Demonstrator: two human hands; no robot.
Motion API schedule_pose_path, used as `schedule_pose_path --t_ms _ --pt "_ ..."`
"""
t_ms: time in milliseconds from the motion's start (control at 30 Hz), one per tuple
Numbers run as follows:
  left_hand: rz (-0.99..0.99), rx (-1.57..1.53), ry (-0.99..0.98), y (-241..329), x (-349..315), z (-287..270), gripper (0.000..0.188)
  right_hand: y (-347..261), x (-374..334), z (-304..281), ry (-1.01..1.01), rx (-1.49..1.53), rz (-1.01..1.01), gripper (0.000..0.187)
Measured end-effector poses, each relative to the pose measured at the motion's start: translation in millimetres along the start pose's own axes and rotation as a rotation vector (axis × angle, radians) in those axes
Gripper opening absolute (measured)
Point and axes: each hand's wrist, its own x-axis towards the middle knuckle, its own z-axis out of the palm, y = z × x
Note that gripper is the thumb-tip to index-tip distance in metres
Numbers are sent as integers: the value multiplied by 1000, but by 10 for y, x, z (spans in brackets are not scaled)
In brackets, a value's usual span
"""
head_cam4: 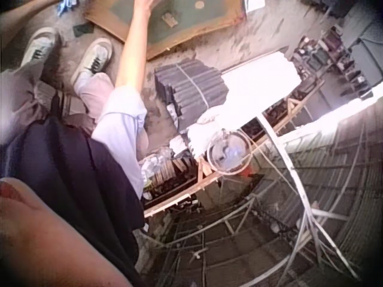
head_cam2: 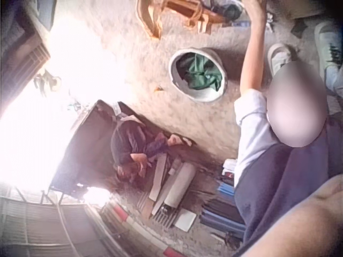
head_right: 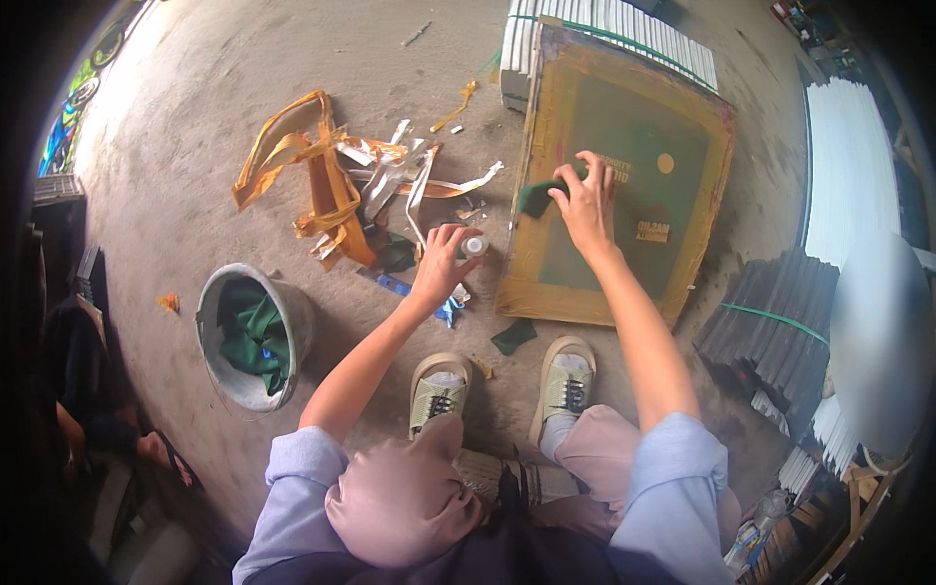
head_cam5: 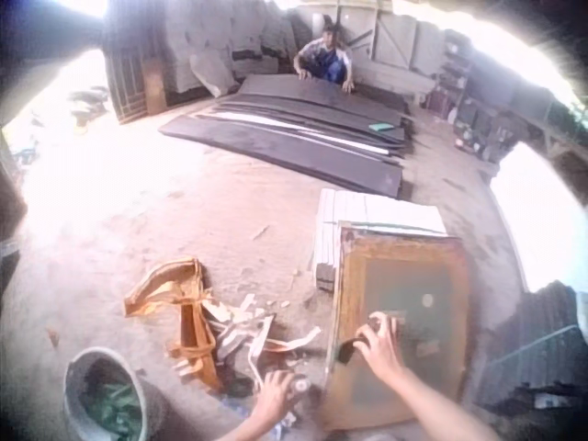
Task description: The person applies adhesive from a small bottle onto a green fabric piece and presses it onto a large board. They repeat this process multiple times, smoothing the fabric with their hands and occasionally using scissors to trim edges.
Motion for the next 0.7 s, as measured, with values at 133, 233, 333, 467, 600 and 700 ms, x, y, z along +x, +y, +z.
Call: schedule_pose_path --t_ms 133,233,333,467,600,700 --pt "-25 -146 28 15 46 61 43 36 -65 -50 59 284 -10 20" --pt "-81 -267 38 160 22 -26 42 -158 -287 -216 41 982 377 19" --pt "-84 -263 4 401 -3 -254 50 -321 -515 -544 -11 1241 557 16" --pt "80 -470 -13 993 13 -566 46 -509 -712 -1027 68 1513 576 29" --pt "32 -594 -69 1512 -34 -907 44 -615 -932 -1375 -56 1944 560 40" --pt "52 -560 -139 1695 -95 -944 45 -701 -1190 -1453 -33 1946 637 38"
